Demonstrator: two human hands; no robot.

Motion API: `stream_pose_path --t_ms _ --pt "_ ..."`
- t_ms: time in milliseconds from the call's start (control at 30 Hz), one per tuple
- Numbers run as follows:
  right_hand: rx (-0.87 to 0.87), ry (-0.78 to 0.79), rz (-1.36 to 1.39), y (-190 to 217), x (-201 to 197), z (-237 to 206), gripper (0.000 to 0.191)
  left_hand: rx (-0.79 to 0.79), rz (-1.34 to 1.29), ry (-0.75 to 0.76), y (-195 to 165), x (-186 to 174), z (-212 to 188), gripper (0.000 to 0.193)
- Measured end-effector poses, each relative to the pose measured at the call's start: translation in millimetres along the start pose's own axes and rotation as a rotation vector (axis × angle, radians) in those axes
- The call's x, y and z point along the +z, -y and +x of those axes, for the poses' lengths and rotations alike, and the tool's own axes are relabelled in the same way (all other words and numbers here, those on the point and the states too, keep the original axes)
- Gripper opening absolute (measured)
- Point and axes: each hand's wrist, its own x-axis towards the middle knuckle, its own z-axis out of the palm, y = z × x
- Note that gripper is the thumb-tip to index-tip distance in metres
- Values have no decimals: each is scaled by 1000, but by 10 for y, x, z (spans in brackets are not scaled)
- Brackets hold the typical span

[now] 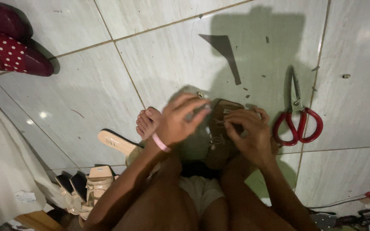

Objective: The person sits on the floor and repairs a beige strappy sandal by hand. They use red-handled scissors to trim excess material from the straps and then attach small metal hardware pieces to secure the straps in place.

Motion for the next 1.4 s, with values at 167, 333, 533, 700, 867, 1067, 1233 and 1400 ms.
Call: stream_pose_path --t_ms 167,333,533,700,867,1067,1233,1400 --pt "6 -21 -11 27 -45 66 8 255 305 -19 199 -248 113 27" --pt "2 -33 17 16 -93 176 7 347 427 -37 281 -189 159 28" --pt "-31 -36 -4 -11 -68 277 8 164 45 -19 209 -64 122 16" --pt "-34 3 53 -17 -56 287 9 8 -251 127 52 -7 66 20" --pt "-67 40 92 -62 -39 295 10 -133 -382 163 -16 -1 105 21" --pt "-61 58 155 -107 -15 291 11 -158 -392 145 -6 61 111 19" --pt "-65 77 161 -131 -11 286 10 -196 -448 148 36 116 87 21" --pt "-84 81 196 -139 5 294 10 -259 -511 100 30 185 60 21"
